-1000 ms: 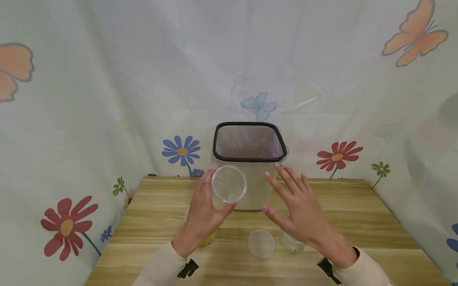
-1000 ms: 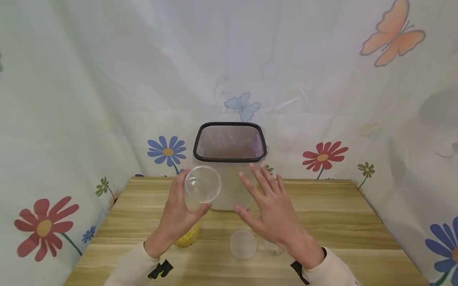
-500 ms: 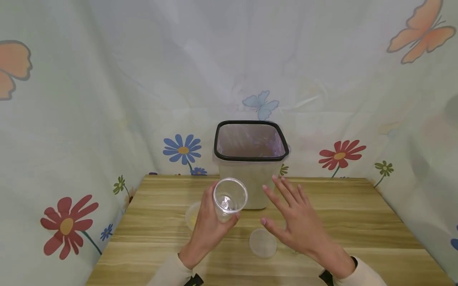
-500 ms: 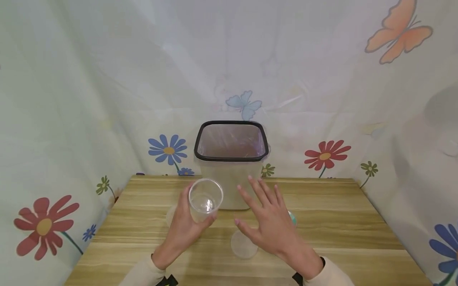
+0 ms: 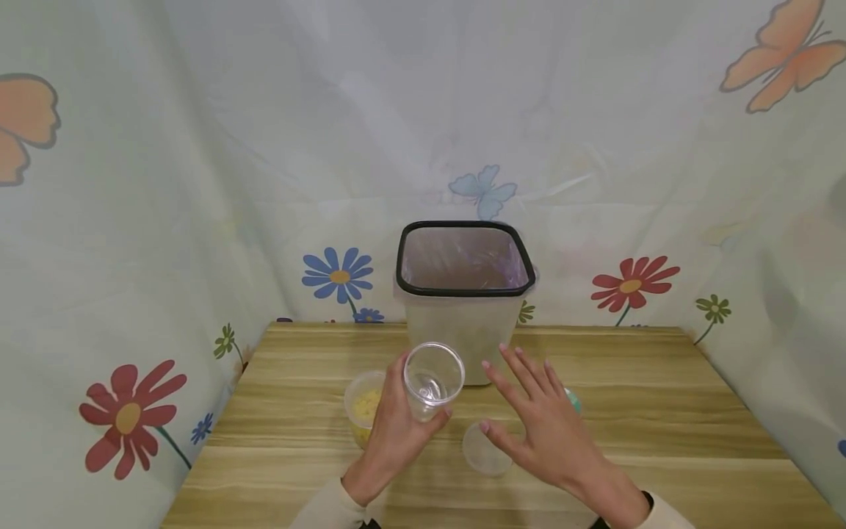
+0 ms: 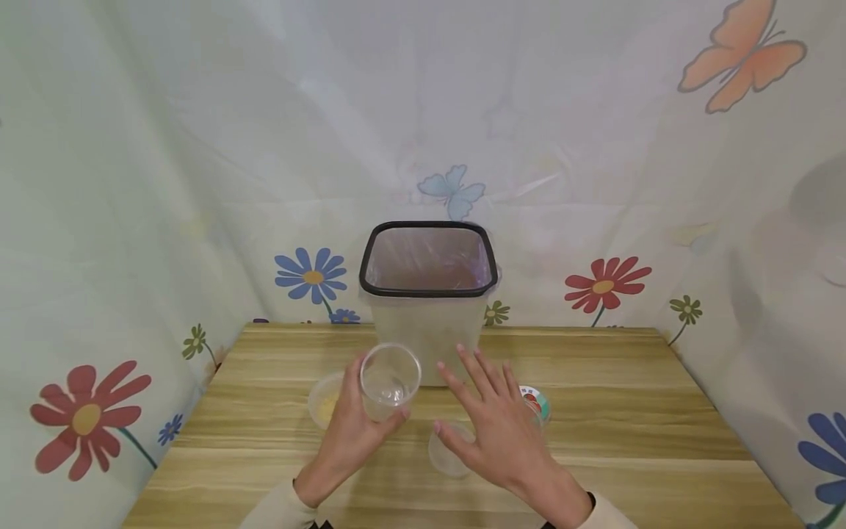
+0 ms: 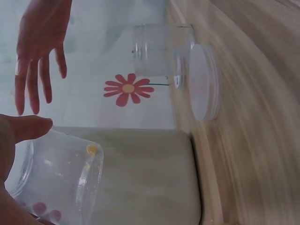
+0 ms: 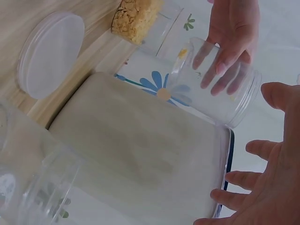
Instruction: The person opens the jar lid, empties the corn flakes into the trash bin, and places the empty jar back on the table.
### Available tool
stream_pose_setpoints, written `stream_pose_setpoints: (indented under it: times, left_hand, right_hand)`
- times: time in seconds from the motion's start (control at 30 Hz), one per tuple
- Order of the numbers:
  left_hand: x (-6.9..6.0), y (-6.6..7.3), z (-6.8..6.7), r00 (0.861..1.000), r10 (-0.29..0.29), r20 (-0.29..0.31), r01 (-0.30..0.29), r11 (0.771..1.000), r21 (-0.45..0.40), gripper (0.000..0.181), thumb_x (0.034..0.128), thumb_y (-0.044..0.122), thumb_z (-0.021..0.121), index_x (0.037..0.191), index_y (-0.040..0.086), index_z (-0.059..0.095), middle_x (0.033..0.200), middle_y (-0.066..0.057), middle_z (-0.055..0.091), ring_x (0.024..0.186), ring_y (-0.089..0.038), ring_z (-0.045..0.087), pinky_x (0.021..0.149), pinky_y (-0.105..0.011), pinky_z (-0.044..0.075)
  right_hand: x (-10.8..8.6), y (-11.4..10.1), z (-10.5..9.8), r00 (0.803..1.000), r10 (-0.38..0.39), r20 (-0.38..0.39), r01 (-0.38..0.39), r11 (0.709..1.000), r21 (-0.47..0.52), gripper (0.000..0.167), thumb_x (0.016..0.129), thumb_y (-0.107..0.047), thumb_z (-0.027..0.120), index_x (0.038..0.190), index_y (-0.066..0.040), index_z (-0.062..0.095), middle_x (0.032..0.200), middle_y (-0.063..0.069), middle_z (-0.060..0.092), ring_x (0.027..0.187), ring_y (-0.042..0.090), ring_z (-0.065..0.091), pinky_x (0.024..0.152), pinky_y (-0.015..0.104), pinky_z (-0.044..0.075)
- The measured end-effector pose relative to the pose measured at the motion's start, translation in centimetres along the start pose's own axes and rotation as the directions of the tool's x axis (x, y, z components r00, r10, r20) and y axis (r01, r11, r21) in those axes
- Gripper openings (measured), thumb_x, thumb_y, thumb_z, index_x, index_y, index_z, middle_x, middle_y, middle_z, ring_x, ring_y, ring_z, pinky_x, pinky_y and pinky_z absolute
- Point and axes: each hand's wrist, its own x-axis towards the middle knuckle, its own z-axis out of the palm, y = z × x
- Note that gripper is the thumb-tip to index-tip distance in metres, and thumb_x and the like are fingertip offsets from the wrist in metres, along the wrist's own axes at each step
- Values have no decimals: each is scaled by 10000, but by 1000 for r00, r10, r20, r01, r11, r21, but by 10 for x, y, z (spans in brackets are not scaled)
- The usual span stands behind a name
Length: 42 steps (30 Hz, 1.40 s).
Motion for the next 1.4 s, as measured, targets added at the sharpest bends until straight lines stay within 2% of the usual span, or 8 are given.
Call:
stream_pose_setpoints:
  times: [0.2, 0.57, 0.77, 1.0, 1.17, 1.4]
  left_hand:
    - [-5, -4, 11, 998, -44, 34, 43, 999, 9, 1053, 658, 256, 901, 1490, 95, 277, 1404, -137, 495, 1246, -308, 552, 1010, -492, 493]
    - [-17, -13, 34, 997, -32, 75, 31, 999, 11, 1055, 660, 209, 892, 1492, 42, 265, 1402, -171, 474, 1261, -341, 529, 1028, -515, 476]
    - [-20, -21, 43, 992, -74, 105, 69, 996, 52, 1044, 674, 266, 876, 1492, 33, 269, 1394, -139, 473, 1273, -316, 517, 1038, -515, 466]
    - [-21, -30, 49, 978, -141, 157, 133, 989, 62, 1030, 692, 289, 862, 1494, 51, 262, 1420, -148, 461, 1298, -320, 496, 1072, -502, 438]
    - [-20, -36, 52, 975, -147, 168, 134, 987, 84, 1029, 692, 288, 864, 1486, 25, 267, 1407, -169, 467, 1300, -330, 490, 1081, -497, 427]
    - [-24, -44, 55, 962, -179, 204, 161, 982, 100, 1029, 705, 302, 860, 1490, 12, 260, 1413, -185, 454, 1305, -341, 481, 1079, -499, 427]
  right_hand:
    - [-5, -1, 2, 999, 24, 29, -24, 1000, 6, 762, 864, -526, 662, 1526, -308, 355, 1626, 43, 273, 1476, 332, 296, 1117, 658, 268]
    - [-11, 2, 7, 999, 21, 35, -21, 1000, 10, 750, 862, -520, 666, 1519, -323, 364, 1621, 36, 285, 1460, 338, 319, 1086, 674, 298]
    - [-13, 3, 9, 999, 18, 40, -19, 1000, 4, 757, 855, -527, 671, 1518, -332, 362, 1619, 29, 290, 1464, 321, 315, 1083, 666, 303]
    - [-14, 4, 9, 998, 22, 58, -22, 1000, -5, 778, 849, -538, 672, 1526, -343, 340, 1624, 13, 277, 1462, 322, 314, 1085, 663, 299]
    - [-14, 4, 10, 998, 24, 64, -24, 1000, -7, 786, 844, -524, 683, 1527, -345, 336, 1624, 12, 278, 1468, 308, 306, 1091, 662, 291]
    - [-15, 3, 12, 997, 30, 68, -30, 1000, -4, 786, 841, -520, 688, 1525, -347, 340, 1611, 25, 306, 1458, 314, 319, 1090, 667, 281]
